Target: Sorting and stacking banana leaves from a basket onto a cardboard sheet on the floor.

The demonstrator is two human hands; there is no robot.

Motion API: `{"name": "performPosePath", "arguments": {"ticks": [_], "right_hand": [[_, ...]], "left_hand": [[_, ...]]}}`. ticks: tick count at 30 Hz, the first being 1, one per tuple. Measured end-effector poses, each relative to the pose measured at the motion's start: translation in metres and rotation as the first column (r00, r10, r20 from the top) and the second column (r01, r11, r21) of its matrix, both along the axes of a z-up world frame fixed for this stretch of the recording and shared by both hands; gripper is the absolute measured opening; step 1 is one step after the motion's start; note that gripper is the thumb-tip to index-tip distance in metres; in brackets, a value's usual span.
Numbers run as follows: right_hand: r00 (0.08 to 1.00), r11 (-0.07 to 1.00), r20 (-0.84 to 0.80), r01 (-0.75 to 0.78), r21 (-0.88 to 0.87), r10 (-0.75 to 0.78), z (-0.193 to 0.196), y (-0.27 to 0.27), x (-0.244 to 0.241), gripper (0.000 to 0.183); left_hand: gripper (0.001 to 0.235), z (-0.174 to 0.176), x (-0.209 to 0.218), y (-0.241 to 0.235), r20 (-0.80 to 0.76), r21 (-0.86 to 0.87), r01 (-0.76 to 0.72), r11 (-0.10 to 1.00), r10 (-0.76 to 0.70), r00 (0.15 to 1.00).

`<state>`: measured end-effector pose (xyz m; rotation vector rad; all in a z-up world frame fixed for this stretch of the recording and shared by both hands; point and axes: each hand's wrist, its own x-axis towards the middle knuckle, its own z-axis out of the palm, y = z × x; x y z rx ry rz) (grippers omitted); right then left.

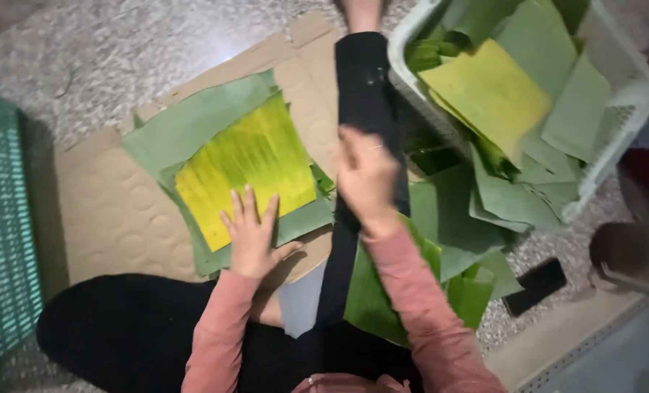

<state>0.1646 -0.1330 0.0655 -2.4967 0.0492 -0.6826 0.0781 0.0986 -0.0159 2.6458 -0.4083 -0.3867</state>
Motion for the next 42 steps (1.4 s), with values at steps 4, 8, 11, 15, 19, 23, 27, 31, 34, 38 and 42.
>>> {"name": "performPosePath", "arguments": {"ticks": [4,8,11,15,19,23,27,31,34,38,42], "right_hand": [[0.989,0.985,0.133,0.079,-0.156,-0.058,0.035,-0.122,0.011,0.016],[0.909,0.987,-0.398,0.067,-0.143,-0.119,0.030,-0.228,0.006,0.043],[0.897,0.973,-0.424,0.028,-0.230,-0.126,0.003,-0.238,0.016,0.033],[0.916,0.966,-0.388,0.001,-0.258,-0.105,0.013,-0.214,0.017,0.024],[0.904,0.955,-0.422,-0.061,-0.290,-0.070,0.026,-0.200,0.015,0.033],[0.904,0.840,-0.378,-0.041,-0.541,-0.199,0.013,-0.205,0.014,0.020],[0.893,0.898,-0.427,-0.063,-0.436,-0.145,0.019,-0.201,0.012,0.023],[0.881,0.921,-0.455,-0.066,-0.384,-0.126,0.020,-0.198,0.012,0.026],[0.956,0.882,-0.269,-0.026,-0.471,-0.116,0.024,-0.187,0.008,0.015],[0.989,0.877,0.052,-0.100,-0.470,0.141,0.080,-0.106,-0.017,0.013],[0.913,0.910,0.060,-0.394,-0.129,0.404,0.101,-0.046,-0.054,0.012]], "left_hand": [[0.117,0.002,-0.001,0.002,0.003,-0.008,-0.016,1.000,0.016,1.000],[0.110,-0.002,-0.003,0.001,0.001,-0.046,-0.043,0.998,0.043,0.999],[0.108,-0.004,-0.002,0.001,0.017,-0.068,-0.060,0.996,0.061,0.998],[0.104,0.001,-0.003,0.002,0.040,-0.096,-0.067,0.993,0.071,0.997],[0.103,0.003,-0.004,0.004,0.045,-0.153,-0.075,0.985,0.083,0.996],[0.101,0.012,-0.002,0.004,0.041,-0.216,-0.071,0.974,0.082,0.996],[0.102,0.019,0.000,0.003,0.028,-0.237,-0.082,0.968,0.091,0.995],[0.101,0.014,-0.001,0.004,0.036,-0.270,-0.082,0.959,0.095,0.995],[0.101,0.013,-0.002,0.003,0.058,-0.309,-0.086,0.947,0.109,0.992],[0.091,0.010,-0.004,0.001,0.134,-0.578,-0.070,0.813,0.180,0.975],[0.114,0.005,-0.001,0.011,-0.142,-0.724,-0.272,0.634,0.249,0.958]]}}
